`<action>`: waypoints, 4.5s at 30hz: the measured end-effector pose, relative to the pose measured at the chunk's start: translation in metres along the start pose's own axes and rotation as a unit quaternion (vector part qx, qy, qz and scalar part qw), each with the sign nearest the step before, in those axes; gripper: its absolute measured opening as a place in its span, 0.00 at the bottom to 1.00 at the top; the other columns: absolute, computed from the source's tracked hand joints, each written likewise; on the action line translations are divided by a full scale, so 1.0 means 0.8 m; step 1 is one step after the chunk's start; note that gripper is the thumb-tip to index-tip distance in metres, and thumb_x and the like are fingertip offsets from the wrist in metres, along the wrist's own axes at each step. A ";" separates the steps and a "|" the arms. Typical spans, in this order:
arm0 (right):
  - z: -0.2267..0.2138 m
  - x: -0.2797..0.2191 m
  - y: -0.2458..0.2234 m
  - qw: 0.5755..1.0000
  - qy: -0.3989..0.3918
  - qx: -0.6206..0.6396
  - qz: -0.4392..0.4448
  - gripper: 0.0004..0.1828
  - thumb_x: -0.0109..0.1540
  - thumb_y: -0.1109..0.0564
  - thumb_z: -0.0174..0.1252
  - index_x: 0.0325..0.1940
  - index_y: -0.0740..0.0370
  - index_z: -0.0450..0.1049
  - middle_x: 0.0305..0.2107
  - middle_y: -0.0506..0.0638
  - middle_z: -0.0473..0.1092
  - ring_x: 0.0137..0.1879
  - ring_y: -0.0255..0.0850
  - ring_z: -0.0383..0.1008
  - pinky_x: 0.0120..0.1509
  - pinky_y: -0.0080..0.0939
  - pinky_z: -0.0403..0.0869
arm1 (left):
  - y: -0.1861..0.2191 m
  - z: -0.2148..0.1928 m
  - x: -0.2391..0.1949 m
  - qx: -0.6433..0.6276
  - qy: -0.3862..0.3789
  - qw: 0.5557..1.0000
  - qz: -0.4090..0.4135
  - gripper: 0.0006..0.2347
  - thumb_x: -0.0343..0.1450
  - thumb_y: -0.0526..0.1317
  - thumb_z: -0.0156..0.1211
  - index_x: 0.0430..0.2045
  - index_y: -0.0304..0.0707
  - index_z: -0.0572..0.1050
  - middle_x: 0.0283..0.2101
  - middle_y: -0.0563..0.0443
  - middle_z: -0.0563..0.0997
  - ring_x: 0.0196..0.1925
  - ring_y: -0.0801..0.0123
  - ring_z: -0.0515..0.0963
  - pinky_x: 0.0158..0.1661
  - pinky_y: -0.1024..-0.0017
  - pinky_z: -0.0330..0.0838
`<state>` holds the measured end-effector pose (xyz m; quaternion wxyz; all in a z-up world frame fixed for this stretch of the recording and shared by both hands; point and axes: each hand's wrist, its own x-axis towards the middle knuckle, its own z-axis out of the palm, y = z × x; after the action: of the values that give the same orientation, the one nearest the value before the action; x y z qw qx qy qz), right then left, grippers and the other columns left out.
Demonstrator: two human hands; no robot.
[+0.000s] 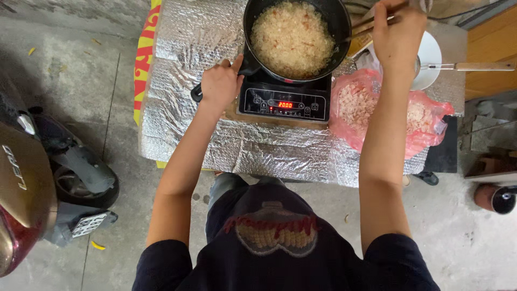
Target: The person stirs a large quantity of fried rice in a pan on an induction cooktop using chopsticks. The person continuously mixes the rice to ensure even cooking and prevent sticking.
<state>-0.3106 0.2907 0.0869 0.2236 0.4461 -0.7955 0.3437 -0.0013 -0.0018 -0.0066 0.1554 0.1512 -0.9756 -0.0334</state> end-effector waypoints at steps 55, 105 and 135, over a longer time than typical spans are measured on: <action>-0.002 0.069 -0.112 0.995 -0.032 0.083 0.045 0.09 0.75 0.65 0.66 0.44 0.74 0.77 0.32 0.56 0.75 0.35 0.46 0.75 0.39 0.47 0.73 | 0.002 0.003 0.001 0.027 -0.014 1.000 0.005 0.26 0.68 0.48 0.67 0.62 0.43 0.72 0.35 0.49 0.79 0.32 0.62 0.82 0.27 0.66 0.77; 0.033 -0.065 -0.133 0.972 -0.124 0.198 -0.005 0.07 0.71 0.58 0.63 0.49 0.65 0.78 0.44 0.57 0.78 0.48 0.49 0.79 0.50 0.43 0.76 | -0.002 0.009 0.001 0.025 0.014 1.000 -0.003 0.23 0.70 0.52 0.64 0.61 0.50 0.74 0.31 0.49 0.80 0.29 0.57 0.83 0.29 0.62 0.77; 0.010 -0.077 -0.136 0.977 -0.038 0.165 0.128 0.05 0.71 0.60 0.63 0.46 0.65 0.80 0.35 0.55 0.79 0.40 0.37 0.80 0.44 0.37 0.75 | 0.001 0.012 0.001 0.023 0.011 1.000 -0.017 0.23 0.71 0.53 0.63 0.60 0.50 0.74 0.32 0.49 0.81 0.28 0.59 0.84 0.29 0.64 0.77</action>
<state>-0.1865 0.2793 0.0790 0.0707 0.3838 -0.7865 0.4787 -0.0055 -0.0015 -0.0153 0.1619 0.1712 -0.9718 -0.0117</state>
